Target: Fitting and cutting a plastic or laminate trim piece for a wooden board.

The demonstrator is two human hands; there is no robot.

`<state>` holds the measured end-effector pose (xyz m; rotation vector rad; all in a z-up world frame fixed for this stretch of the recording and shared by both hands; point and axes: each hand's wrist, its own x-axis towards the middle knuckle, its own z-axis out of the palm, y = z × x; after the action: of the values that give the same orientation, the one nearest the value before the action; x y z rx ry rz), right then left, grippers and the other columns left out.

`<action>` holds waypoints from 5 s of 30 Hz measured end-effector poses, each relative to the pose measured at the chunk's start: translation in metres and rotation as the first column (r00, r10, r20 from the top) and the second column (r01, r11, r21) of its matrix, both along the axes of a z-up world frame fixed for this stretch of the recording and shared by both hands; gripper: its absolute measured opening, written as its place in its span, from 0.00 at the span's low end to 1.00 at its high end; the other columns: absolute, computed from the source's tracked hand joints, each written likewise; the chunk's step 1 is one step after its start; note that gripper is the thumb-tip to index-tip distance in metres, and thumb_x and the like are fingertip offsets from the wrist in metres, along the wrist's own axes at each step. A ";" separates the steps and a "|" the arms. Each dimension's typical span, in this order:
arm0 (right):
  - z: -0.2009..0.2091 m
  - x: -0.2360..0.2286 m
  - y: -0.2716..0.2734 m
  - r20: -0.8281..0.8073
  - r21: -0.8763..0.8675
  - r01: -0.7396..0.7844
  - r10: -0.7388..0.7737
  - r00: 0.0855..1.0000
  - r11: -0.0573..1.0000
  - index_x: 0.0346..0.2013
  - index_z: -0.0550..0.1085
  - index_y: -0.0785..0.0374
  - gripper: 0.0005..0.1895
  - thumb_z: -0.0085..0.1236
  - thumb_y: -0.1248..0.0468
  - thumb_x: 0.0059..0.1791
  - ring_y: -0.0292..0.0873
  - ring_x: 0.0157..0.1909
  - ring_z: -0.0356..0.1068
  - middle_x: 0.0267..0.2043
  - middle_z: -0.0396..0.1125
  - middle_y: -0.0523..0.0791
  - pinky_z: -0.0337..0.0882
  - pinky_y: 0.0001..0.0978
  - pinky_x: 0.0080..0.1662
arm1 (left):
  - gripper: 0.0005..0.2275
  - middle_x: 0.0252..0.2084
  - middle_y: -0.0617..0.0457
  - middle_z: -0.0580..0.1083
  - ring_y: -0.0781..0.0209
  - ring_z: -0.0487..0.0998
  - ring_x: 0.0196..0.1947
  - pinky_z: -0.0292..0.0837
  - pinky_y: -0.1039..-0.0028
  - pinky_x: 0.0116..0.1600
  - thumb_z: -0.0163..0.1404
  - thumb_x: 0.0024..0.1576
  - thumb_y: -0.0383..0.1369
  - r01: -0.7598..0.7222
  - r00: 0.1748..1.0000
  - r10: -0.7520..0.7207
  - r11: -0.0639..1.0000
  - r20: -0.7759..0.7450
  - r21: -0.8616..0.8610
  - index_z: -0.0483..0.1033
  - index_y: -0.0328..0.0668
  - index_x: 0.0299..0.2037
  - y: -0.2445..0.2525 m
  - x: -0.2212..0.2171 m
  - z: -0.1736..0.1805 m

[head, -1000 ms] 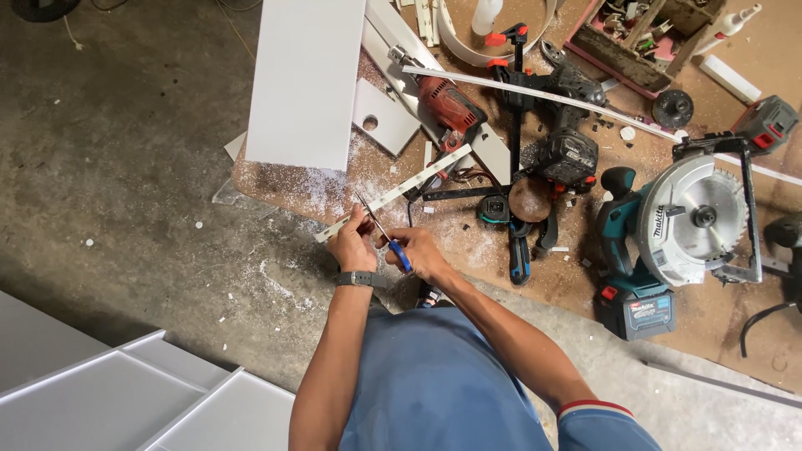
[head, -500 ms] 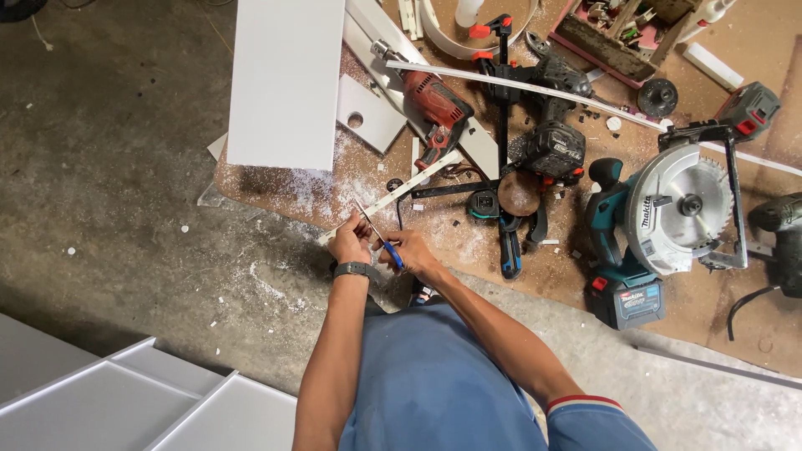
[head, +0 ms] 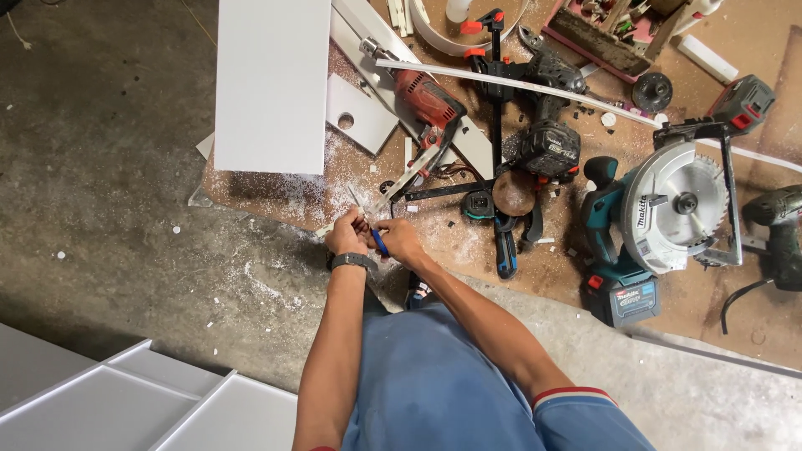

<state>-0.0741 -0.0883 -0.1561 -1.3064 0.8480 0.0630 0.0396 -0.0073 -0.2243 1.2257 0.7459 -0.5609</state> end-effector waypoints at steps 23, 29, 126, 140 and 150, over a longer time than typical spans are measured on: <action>0.022 -0.119 -0.028 -0.420 -0.824 -0.354 -0.058 0.906 0.442 0.40 0.67 0.64 0.29 0.70 0.47 0.41 0.50 0.39 0.71 0.35 0.70 0.51 0.63 0.52 0.58 | 0.07 0.29 0.56 0.75 0.57 0.72 0.30 0.70 0.62 0.34 0.57 0.53 0.38 0.061 -0.251 -0.883 0.395 0.397 0.917 0.74 0.48 0.32 0.008 0.010 0.034; 0.020 -0.137 -0.033 -0.375 -0.857 -0.335 -0.027 0.927 0.391 0.45 0.69 0.63 0.22 0.67 0.60 0.42 0.55 0.54 0.65 0.50 0.66 0.52 0.63 0.47 0.60 | 0.06 0.26 0.57 0.75 0.68 0.73 0.23 0.68 0.73 0.29 0.50 0.63 0.34 0.594 0.151 -0.861 0.471 0.485 0.652 0.77 0.42 0.37 0.050 0.020 0.069; 0.028 0.195 0.079 0.188 0.044 0.759 -0.751 0.633 0.650 0.56 0.69 0.73 0.17 0.53 0.73 0.52 0.44 0.43 0.78 0.46 0.75 0.52 0.82 0.34 0.47 | 0.18 0.41 0.38 0.81 0.51 0.85 0.43 0.86 0.66 0.46 0.55 0.61 0.28 0.415 0.709 -0.441 0.892 0.551 0.180 0.64 0.36 0.59 0.110 0.232 0.084; 0.018 0.195 0.078 0.199 -0.005 0.768 -0.753 0.628 0.640 0.63 0.68 0.71 0.22 0.54 0.72 0.53 0.39 0.40 0.76 0.46 0.75 0.50 0.79 0.28 0.43 | 0.15 0.44 0.38 0.81 0.51 0.85 0.42 0.86 0.68 0.42 0.55 0.61 0.30 0.411 0.692 -0.440 0.892 0.572 0.189 0.66 0.38 0.55 0.108 0.232 0.084; 0.021 0.192 0.080 0.211 0.035 0.768 -0.756 0.620 0.640 0.60 0.69 0.74 0.19 0.52 0.72 0.54 0.38 0.39 0.76 0.41 0.74 0.48 0.79 0.29 0.44 | 0.13 0.42 0.37 0.80 0.52 0.85 0.42 0.87 0.68 0.43 0.55 0.61 0.29 0.419 0.685 -0.474 0.878 0.553 0.233 0.66 0.37 0.53 0.115 0.230 0.077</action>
<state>0.1184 -0.0087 -0.1347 -0.8815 1.1715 -0.7820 0.2698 0.1073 -0.1471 1.5750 -0.0891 -0.4917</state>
